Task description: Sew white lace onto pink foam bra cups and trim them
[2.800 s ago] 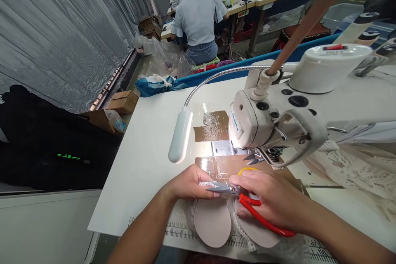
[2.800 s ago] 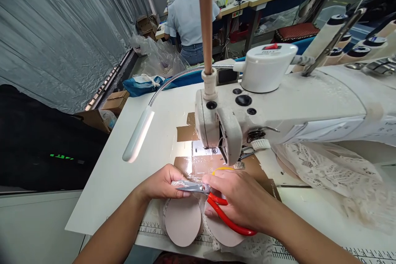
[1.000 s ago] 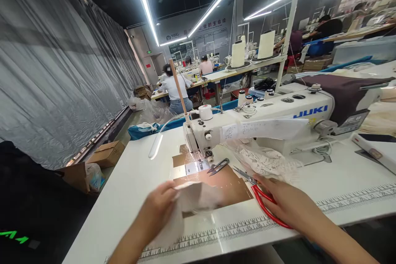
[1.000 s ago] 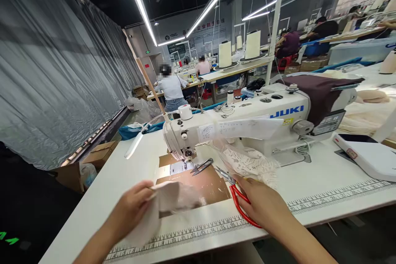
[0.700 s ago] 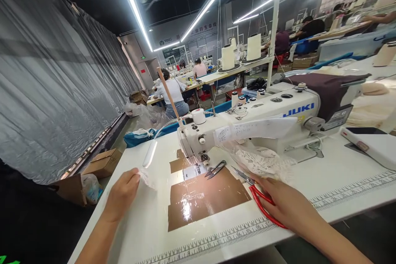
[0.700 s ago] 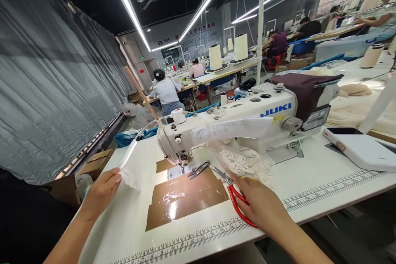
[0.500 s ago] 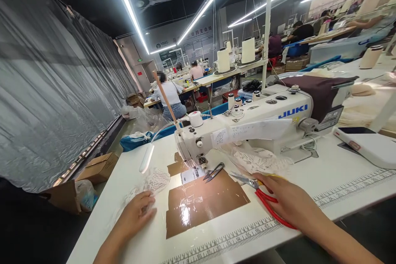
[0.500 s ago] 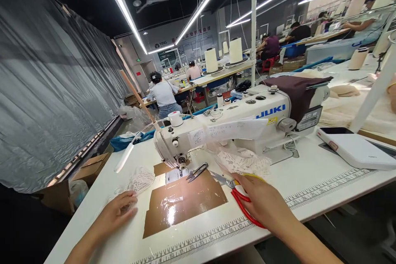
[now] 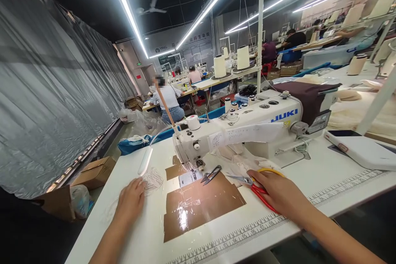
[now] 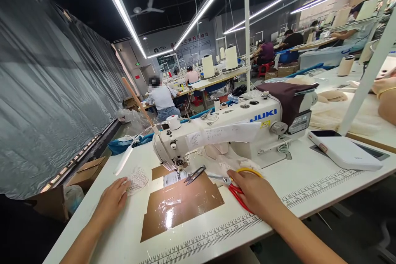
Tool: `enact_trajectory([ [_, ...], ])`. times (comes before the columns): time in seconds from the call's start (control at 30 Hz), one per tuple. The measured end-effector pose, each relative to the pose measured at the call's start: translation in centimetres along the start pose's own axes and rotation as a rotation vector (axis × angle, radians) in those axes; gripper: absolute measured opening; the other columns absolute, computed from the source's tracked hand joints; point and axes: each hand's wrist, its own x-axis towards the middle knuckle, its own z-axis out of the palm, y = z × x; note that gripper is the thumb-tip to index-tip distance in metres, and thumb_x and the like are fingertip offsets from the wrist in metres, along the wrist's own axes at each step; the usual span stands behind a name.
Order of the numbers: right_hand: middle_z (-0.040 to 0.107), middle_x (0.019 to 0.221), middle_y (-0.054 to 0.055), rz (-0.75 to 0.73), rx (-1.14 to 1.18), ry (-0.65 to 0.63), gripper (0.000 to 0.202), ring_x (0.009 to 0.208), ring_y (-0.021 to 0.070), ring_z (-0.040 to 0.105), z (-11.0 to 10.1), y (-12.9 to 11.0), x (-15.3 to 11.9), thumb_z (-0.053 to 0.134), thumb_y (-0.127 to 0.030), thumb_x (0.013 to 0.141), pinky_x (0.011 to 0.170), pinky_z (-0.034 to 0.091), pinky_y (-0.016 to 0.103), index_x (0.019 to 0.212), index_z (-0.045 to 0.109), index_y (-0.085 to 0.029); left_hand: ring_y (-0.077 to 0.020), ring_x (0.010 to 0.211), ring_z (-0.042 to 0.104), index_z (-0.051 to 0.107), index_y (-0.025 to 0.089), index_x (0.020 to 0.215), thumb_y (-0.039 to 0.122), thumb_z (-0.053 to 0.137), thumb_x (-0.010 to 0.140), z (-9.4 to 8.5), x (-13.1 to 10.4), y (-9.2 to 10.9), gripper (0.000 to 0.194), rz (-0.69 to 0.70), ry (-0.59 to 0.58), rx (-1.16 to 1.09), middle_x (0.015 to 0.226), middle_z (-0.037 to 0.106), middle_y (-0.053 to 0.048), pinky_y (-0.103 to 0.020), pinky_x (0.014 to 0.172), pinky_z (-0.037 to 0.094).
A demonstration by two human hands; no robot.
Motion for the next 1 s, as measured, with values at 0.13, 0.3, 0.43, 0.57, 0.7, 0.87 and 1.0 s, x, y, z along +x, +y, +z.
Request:
enact_trajectory([
  [0.13, 0.066, 0.092, 0.005, -0.116, -0.029, 0.209, 0.035, 0.079, 0.017, 0.065, -1.1, -2.1, -2.7, 0.048, -0.025, 0.084, 0.061, 0.05, 0.025, 0.117, 0.059, -0.021, -0.0254, 0.12, 0.05, 0.062, 0.019, 0.117, 0.029, 0.036, 0.095, -2.1, -0.7, 10.3, 0.036, 0.323, -0.092, -0.354, 0.13, 0.055, -0.012, -0.041, 0.102, 0.04],
  [0.3, 0.062, 0.083, 0.003, -0.236, 0.121, 0.27, 0.042, 0.071, 0.0124, 0.06, -2.5, -5.9, -4.9, 0.042, -0.013, 0.084, 0.061, 0.047, 0.022, 0.124, 0.046, -0.021, -0.0209, 0.094, 0.058, 0.065, 0.015, 0.104, 0.046, 0.048, 0.092, -1.5, -0.3, 21.4, 0.037, 0.222, -0.522, -1.078, 0.1, 0.064, -0.009, -0.03, 0.082, 0.046],
  [0.43, 0.056, 0.071, 0.001, -0.278, 0.262, 0.288, 0.049, 0.061, 0.0099, 0.05, -2.7, -8.3, -6.3, 0.04, -0.007, 0.08, 0.056, 0.037, 0.019, 0.128, 0.039, -0.02, -0.0158, 0.075, 0.059, 0.06, 0.011, 0.107, 0.059, 0.044, 0.089, 1.0, 0.7, 25.2, 0.054, 0.157, -0.691, -1.272, 0.084, 0.062, -0.008, -0.027, 0.069, 0.048],
  [0.57, 0.053, 0.069, -0.001, -0.379, 0.421, 0.257, 0.058, 0.059, 0.0083, 0.046, -2.7, -9.5, -6.9, 0.04, -0.005, 0.075, 0.056, 0.032, 0.018, 0.13, 0.033, -0.021, -0.0175, 0.078, 0.061, 0.059, 0.01, 0.109, 0.045, 0.058, 0.081, 2.3, 1.0, 26.5, 0.045, 0.199, -0.703, -1.235, 0.089, 0.065, -0.009, -0.028, 0.071, 0.05],
  [0.7, 0.054, 0.069, -0.002, -0.398, 0.448, 0.226, 0.056, 0.06, 0.0083, 0.048, -3.6, -8.6, -6.6, 0.04, -0.007, 0.078, 0.055, 0.033, 0.017, 0.132, 0.032, -0.022, -0.0194, 0.077, 0.059, 0.065, 0.013, 0.094, 0.027, 0.054, 0.079, 1.9, 1.4, 26.1, 0.023, 0.263, -0.495, -0.968, 0.085, 0.064, -0.007, -0.032, 0.073, 0.048],
  [0.87, 0.061, 0.089, 0.003, -0.22, 0.321, 0.223, 0.047, 0.081, 0.0119, 0.059, -3.7, -5.3, -5.1, 0.044, -0.013, 0.083, 0.065, 0.048, 0.02, 0.128, 0.04, -0.022, -0.0334, 0.119, 0.045, 0.065, 0.015, 0.113, 0.025, 0.058, 0.078, 1.0, 2.5, 25.1, 0.037, 0.352, -0.229, -0.604, 0.128, 0.052, -0.016, -0.048, 0.103, 0.036],
  [1.0, 0.064, 0.099, 0.005, -0.146, 0.206, 0.112, 0.048, 0.09, 0.017, 0.061, -1.8, -3.7, -3.9, 0.05, -0.016, 0.081, 0.071, 0.054, 0.028, 0.129, 0.046, -0.021, -0.0371, 0.132, 0.035, 0.056, 0.002, 0.127, 0.028, 0.051, 0.085, 1.4, 2.5, 24.3, 0.05, 0.408, -0.214, -0.413, 0.141, 0.042, -0.024, -0.05, 0.112, 0.029],
])
